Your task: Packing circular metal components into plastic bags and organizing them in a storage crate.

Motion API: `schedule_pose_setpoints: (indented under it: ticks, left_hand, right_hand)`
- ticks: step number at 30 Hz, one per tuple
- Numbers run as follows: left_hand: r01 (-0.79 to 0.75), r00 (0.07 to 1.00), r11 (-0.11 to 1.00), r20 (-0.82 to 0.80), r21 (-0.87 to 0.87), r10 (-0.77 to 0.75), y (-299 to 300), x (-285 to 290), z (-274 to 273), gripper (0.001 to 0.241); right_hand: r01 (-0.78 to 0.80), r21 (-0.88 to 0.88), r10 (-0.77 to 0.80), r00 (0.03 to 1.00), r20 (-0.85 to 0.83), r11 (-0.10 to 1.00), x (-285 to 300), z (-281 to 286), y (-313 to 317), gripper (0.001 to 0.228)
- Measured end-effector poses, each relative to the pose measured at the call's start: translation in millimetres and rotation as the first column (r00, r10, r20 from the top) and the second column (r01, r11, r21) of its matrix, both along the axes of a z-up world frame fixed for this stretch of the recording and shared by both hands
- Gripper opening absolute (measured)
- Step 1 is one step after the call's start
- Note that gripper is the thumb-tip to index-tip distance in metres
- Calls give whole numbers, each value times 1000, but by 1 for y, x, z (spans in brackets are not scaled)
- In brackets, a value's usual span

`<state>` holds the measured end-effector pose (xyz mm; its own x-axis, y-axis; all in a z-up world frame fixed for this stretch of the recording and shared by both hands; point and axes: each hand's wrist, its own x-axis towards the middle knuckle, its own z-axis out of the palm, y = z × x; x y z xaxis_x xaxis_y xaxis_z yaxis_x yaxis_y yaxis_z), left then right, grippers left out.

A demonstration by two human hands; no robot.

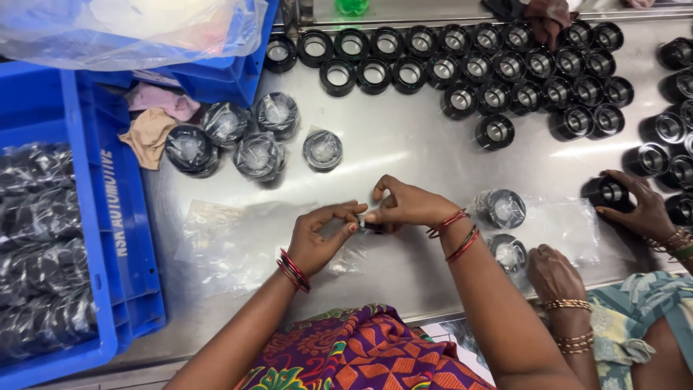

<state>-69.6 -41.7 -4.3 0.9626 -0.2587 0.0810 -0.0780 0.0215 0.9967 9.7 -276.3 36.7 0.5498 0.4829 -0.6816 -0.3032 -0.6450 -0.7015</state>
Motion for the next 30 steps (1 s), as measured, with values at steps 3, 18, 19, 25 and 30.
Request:
schedule_pose_setpoints:
  ticks: [3, 18, 19, 25, 30]
  left_hand:
    - [-57, 978, 989, 206, 135, 28, 12, 2, 27, 10]
    - [-72, 948, 996, 307, -53, 84, 18, 11, 99, 13]
    - [-41, 947, 998, 317, -54, 56, 20, 11, 96, 10]
    - [44, 964, 930, 227, 365, -135, 40, 12, 36, 13]
    - [15, 999, 915, 32, 403, -30, 39, 14, 5, 16]
  right_hand:
    - [141, 265, -131, 990, -57, 954, -8, -23, -4, 60]
    - [35, 569, -380, 778, 500, 821, -49, -31, 73, 66]
    - [36, 528, -412, 670, 617, 849, -49, -38, 73, 53]
    - [231, 532, -493, 759, 426, 814, -31, -83, 39, 20]
    - [426, 472, -360, 905, -228, 772, -31, 12, 49, 34]
